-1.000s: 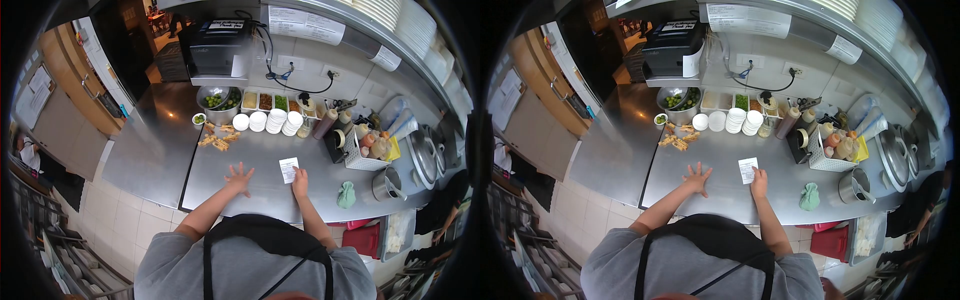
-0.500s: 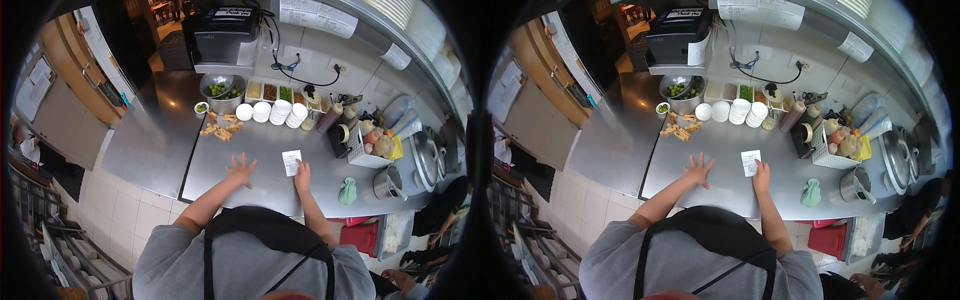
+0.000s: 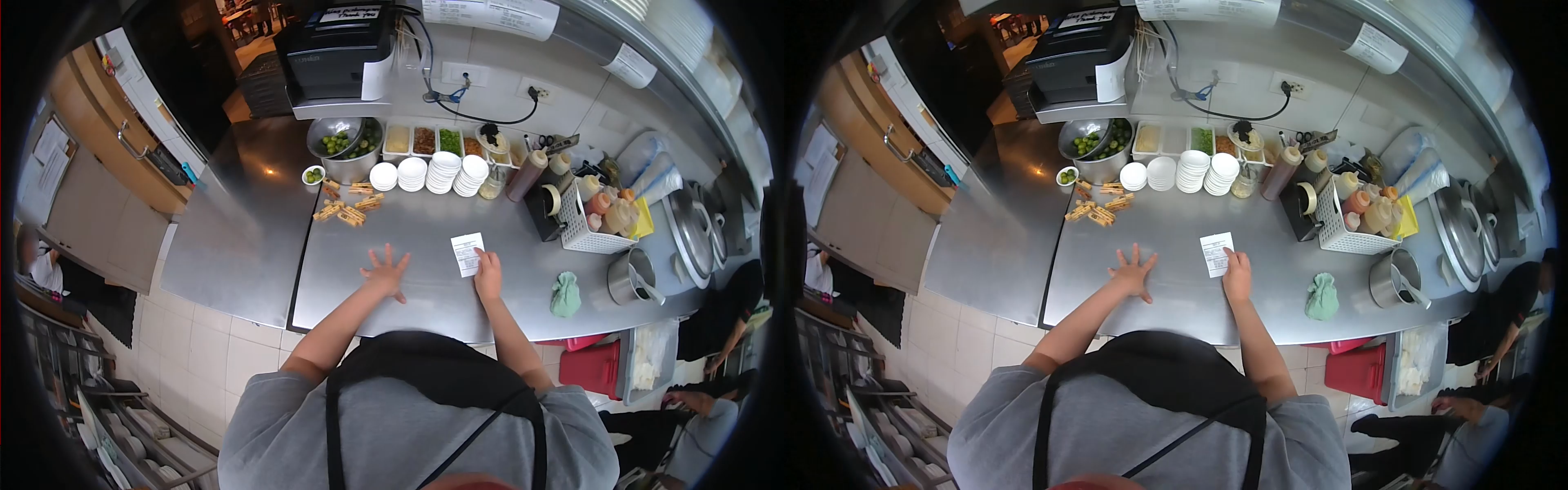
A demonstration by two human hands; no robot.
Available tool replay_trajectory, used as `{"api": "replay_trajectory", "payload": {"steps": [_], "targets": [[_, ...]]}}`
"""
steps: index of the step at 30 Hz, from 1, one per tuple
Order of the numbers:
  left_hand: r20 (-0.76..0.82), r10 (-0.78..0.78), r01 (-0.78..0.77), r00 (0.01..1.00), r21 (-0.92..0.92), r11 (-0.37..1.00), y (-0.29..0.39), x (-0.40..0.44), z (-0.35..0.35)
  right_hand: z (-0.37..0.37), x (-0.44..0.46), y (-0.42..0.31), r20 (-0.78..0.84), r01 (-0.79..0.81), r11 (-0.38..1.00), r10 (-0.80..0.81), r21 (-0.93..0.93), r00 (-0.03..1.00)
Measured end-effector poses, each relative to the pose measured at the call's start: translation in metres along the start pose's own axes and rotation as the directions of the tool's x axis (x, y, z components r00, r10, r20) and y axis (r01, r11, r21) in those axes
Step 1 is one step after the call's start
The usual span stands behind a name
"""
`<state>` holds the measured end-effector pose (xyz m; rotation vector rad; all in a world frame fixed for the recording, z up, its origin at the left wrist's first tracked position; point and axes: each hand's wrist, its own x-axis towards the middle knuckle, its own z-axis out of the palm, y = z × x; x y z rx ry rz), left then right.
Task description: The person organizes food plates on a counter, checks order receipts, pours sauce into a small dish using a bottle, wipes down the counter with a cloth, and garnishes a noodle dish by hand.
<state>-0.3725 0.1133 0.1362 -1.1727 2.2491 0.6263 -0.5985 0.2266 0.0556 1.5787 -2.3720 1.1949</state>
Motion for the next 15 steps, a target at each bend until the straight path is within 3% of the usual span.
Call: {"api": "replay_trajectory", "payload": {"steps": [15], "targets": [[-0.036,0.018,-0.019,0.999,-0.028,0.999,-0.0043,0.0046,0.0061,0.0014,0.0003,0.0015,-0.03,0.03,1.0,-0.03,0.003,0.999]]}}
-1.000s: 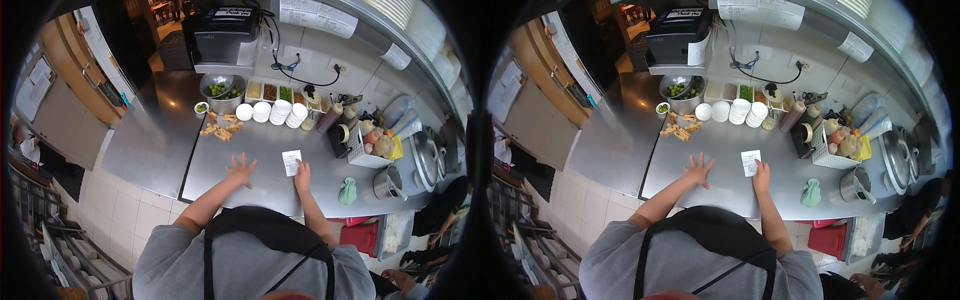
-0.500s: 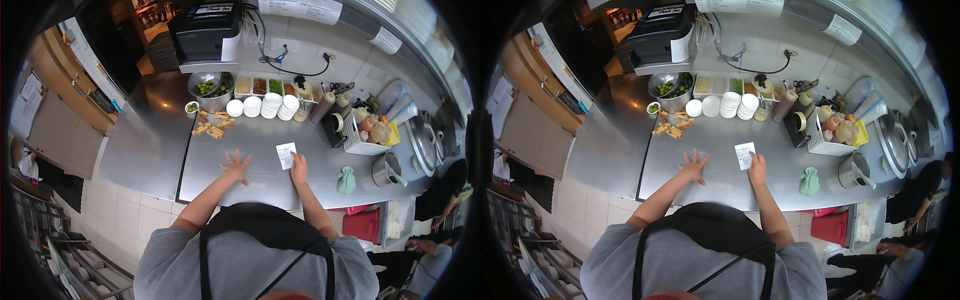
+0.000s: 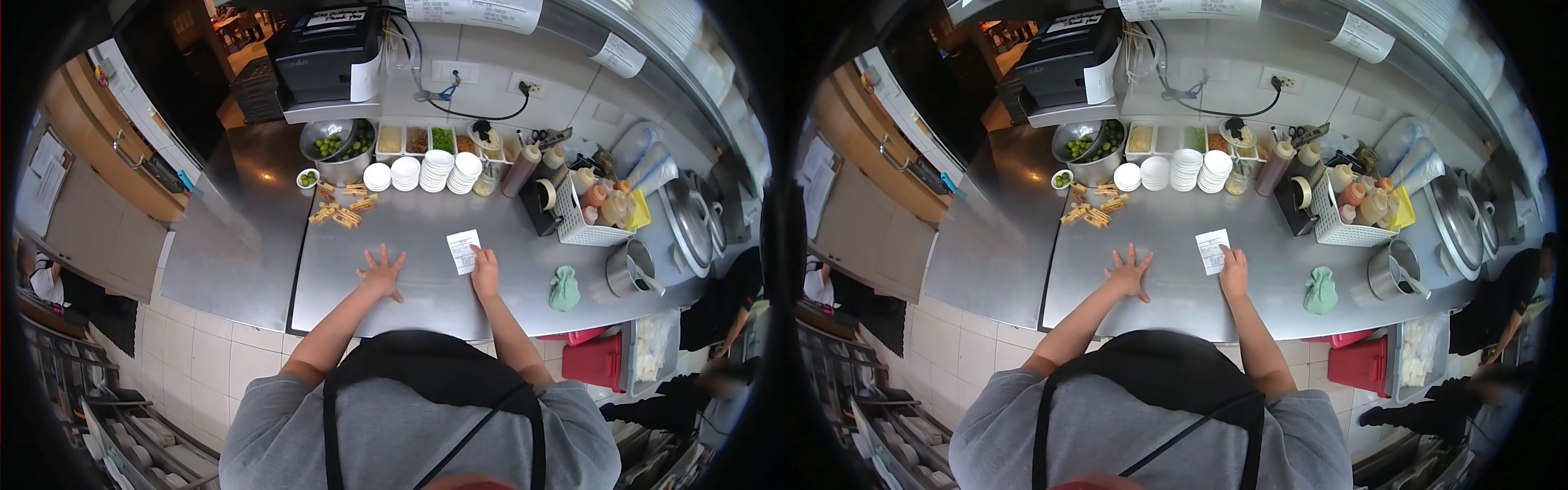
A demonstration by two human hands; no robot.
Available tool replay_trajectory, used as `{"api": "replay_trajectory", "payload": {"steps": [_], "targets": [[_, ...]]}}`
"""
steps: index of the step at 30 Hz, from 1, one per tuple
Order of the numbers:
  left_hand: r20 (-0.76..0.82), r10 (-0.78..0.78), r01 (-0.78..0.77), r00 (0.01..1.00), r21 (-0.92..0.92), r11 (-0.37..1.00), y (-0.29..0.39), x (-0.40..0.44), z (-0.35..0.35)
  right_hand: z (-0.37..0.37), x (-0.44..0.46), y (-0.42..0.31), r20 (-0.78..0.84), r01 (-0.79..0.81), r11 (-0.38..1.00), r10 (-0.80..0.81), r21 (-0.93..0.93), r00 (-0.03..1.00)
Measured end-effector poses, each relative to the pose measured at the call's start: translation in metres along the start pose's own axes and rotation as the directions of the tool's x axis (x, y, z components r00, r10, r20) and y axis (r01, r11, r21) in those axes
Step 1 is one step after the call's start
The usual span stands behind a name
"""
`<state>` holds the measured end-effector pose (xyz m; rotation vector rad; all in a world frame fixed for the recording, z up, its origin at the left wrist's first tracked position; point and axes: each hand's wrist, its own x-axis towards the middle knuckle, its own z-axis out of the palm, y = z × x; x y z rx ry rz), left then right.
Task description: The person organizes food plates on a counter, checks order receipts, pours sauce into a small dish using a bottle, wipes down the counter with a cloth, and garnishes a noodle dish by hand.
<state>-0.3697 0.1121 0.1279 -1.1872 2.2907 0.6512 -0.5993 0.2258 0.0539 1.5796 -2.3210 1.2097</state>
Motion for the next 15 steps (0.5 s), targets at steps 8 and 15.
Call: {"api": "replay_trajectory", "payload": {"steps": [8,15], "targets": [[-0.002,-0.001,0.001,1.0,0.001,1.0,-0.0003,-0.0003,-0.0012,0.0008,0.0006,0.0003,0.003,0.001,1.0,-0.001,0.0,1.0],[-0.013,-0.011,0.011,1.0,0.039,0.999,0.004,-0.0074,-0.0054,0.0011,0.0014,0.001,-0.002,-0.02,0.999,0.02,0.048,1.0]]}}
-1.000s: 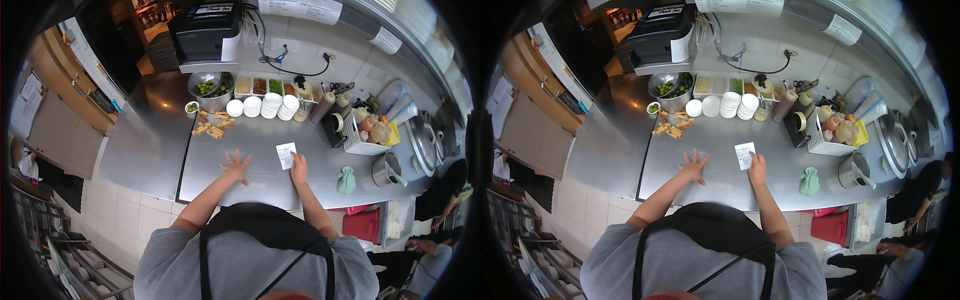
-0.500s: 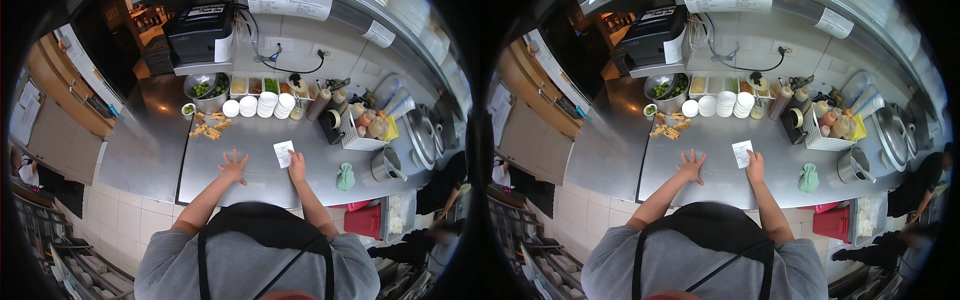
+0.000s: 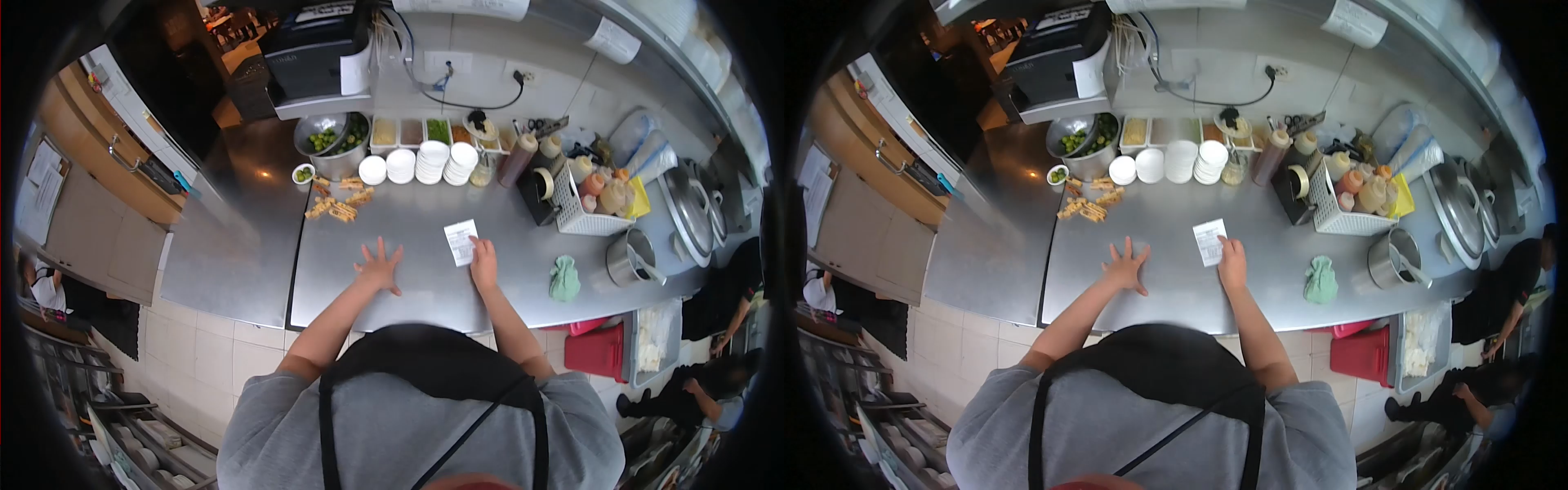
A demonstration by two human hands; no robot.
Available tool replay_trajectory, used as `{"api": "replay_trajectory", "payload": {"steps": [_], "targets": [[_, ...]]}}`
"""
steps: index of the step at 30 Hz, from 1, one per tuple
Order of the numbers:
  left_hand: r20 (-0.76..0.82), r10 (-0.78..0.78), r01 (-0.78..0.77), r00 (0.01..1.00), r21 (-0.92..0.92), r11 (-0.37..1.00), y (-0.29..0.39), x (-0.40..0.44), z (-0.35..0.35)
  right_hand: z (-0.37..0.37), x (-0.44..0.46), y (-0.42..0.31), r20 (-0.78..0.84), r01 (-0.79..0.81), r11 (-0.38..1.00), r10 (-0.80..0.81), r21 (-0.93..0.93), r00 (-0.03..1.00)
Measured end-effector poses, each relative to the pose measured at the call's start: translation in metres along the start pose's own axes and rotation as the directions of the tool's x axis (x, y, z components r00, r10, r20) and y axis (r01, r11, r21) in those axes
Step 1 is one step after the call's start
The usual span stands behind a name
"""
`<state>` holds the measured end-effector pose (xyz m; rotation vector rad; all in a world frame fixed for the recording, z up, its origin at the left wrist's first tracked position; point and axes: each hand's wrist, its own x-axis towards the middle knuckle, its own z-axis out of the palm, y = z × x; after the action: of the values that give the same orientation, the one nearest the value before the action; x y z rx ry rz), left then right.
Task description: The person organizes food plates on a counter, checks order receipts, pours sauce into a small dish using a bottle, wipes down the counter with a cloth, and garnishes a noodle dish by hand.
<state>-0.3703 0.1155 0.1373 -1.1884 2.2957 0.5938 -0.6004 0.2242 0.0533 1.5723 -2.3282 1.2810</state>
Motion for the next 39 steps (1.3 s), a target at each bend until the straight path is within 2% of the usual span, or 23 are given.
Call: {"api": "replay_trajectory", "payload": {"steps": [3,5,7,9,13,16,18,19,21,25,27,28,30,31,33,34,36,39], "targets": [[-0.035,-0.019,0.021,0.999,0.04,0.999,0.002,0.012,0.008,-0.001,-0.001,0.003,0.003,-0.004,0.997,0.004,0.071,1.0],[-0.103,0.019,-0.021,0.995,-0.028,0.999,0.01,0.023,0.01,-0.004,-0.001,0.001,0.0,0.016,0.998,-0.016,0.061,1.0],[-0.311,0.188,-0.211,0.932,-0.044,0.976,0.027,0.023,0.013,0.0,-0.004,0.003,0.009,0.061,0.997,-0.062,0.04,0.998],[-0.415,0.324,-0.383,0.85,-0.066,0.921,0.043,0.04,0.024,-0.003,-0.003,-0.001,0.1,0.012,0.999,-0.017,0.045,0.995],[-0.38,0.316,-0.364,0.869,-0.059,0.93,0.064,0.052,0.036,-0.002,-0.004,0.0,0.061,0.038,0.997,-0.043,0.074,0.997],[-0.44,0.268,-0.291,0.857,0.014,0.957,0.069,0.06,0.05,-0.002,-0.007,-0.003,0.101,-0.029,0.995,0.02,0.091,0.995],[-0.563,0.241,-0.261,0.79,0.047,0.964,0.07,0.068,0.061,0.0,-0.01,-0.004,0.1,-0.035,0.994,0.024,0.105,0.995],[-0.559,0.239,-0.261,0.794,0.042,0.964,0.071,0.067,0.061,0.001,-0.01,-0.004,0.106,-0.038,0.994,0.027,0.103,0.994],[-0.533,0.227,-0.225,0.815,0.07,0.972,0.073,0.065,0.059,0.001,-0.01,-0.005,0.026,0.01,0.996,-0.008,-0.087,1.0],[-0.477,0.206,-0.206,0.854,0.055,0.977,0.075,0.062,0.051,-0.002,-0.024,-0.008,0.106,-0.015,0.972,0.041,-0.232,0.994],[-0.456,0.194,-0.194,0.869,0.047,0.98,0.076,0.061,0.049,-0.005,-0.029,-0.013,0.106,0.047,0.923,-0.007,-0.381,0.994],[-0.454,0.194,-0.195,0.87,0.045,0.98,0.076,0.062,0.049,-0.004,-0.03,-0.016,0.108,0.047,0.923,-0.006,-0.383,0.994],[-0.454,0.194,-0.191,0.869,0.053,0.98,0.076,0.063,0.049,-0.004,-0.032,-0.021,0.142,0.244,0.922,-0.209,-0.301,0.967],[-0.454,0.197,-0.193,0.869,0.056,0.98,0.076,0.062,0.048,-0.005,-0.031,-0.021,0.14,0.241,0.922,-0.207,-0.303,0.968],[-0.428,0.197,-0.19,0.882,0.059,0.98,0.076,0.06,0.045,-0.007,-0.029,-0.02,0.192,0.372,0.841,-0.32,-0.392,0.928],[-0.427,0.2,-0.192,0.882,0.062,0.979,0.076,0.059,0.045,-0.013,-0.028,-0.015,0.191,0.369,0.842,-0.318,-0.393,0.929],[-0.421,0.201,-0.194,0.885,0.059,0.979,0.076,0.06,0.044,-0.027,-0.022,-0.001,0.151,0.231,0.793,-0.176,-0.564,0.973],[-0.421,0.197,-0.193,0.886,0.054,0.98,0.077,0.062,0.047,-0.029,-0.017,-0.002,0.137,0.209,0.813,-0.16,-0.544,0.978]]}}
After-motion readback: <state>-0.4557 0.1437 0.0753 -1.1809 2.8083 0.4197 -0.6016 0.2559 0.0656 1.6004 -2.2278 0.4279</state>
